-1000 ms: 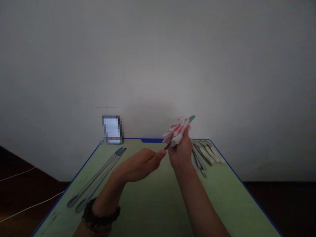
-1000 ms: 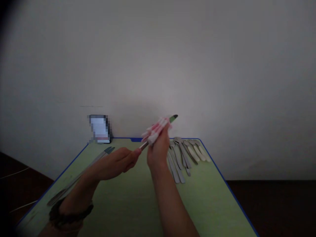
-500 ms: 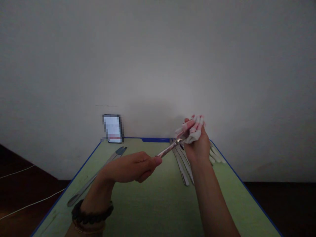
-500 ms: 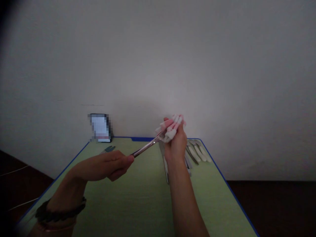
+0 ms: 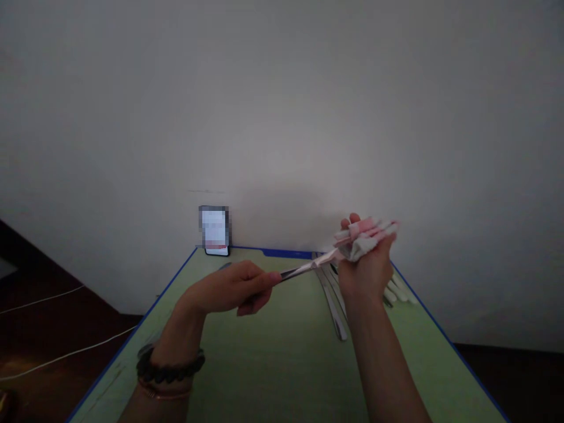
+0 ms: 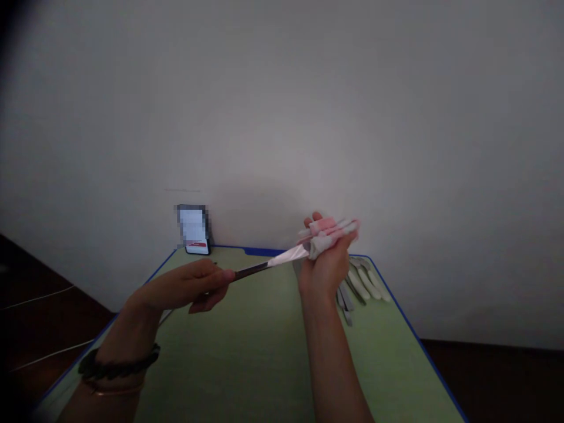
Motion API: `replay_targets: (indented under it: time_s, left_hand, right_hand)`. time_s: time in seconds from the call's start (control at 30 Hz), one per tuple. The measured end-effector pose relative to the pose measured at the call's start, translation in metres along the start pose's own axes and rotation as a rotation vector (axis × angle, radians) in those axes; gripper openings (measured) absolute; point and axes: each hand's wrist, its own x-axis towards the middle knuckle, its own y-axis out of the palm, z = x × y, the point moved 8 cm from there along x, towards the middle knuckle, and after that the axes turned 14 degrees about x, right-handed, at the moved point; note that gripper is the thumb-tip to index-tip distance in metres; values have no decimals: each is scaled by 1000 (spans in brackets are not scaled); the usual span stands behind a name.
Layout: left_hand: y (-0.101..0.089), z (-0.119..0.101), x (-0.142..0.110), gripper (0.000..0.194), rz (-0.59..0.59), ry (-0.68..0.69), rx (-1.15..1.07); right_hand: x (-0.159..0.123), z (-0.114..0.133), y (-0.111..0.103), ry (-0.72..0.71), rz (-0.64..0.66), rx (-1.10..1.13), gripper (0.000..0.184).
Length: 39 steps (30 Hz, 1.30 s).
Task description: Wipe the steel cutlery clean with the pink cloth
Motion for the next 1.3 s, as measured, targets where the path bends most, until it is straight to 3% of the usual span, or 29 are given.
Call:
replay_targets:
  time_s: [0.13, 0.27, 0.37, 0.5, 0.67, 0.8, 0.93, 1.13, 1.23, 1.3]
  left_hand:
    - [23, -12, 8, 58, 166, 27, 109]
    - [46, -12, 17, 57, 320, 7, 119]
    - [43, -9, 21, 56, 275, 10, 60]
    - [26, -1, 22, 52, 155, 46, -4]
    - [17, 7, 21, 50, 117, 57, -62]
    - [22, 5, 26, 51, 107, 44, -52]
    - [26, 5, 27, 52, 96, -22, 8]
    - [27, -5, 17, 51, 140, -44, 144]
    - [29, -11, 21, 50, 121, -28, 141]
    - [29, -12, 25, 50, 76, -24, 122]
  right_hand:
    - [-1, 8, 3, -134, 86, -15, 42]
    - [-3, 8, 4, -118, 60, 15, 40]
    - [2, 10, 2, -74, 30, 32, 44]
    - [12, 13, 8, 16, 149, 72, 37]
    - [13, 20, 14, -1, 215, 183, 38]
    - [-4, 2, 29, 109, 297, 110, 36]
    - [-18, -19, 26, 206, 207, -75, 38]
    - [-7, -2, 12, 101, 32, -73, 34]
    - [-11, 1, 12, 26, 34, -88, 37]
    - [-23, -12, 15, 39, 77, -125, 43]
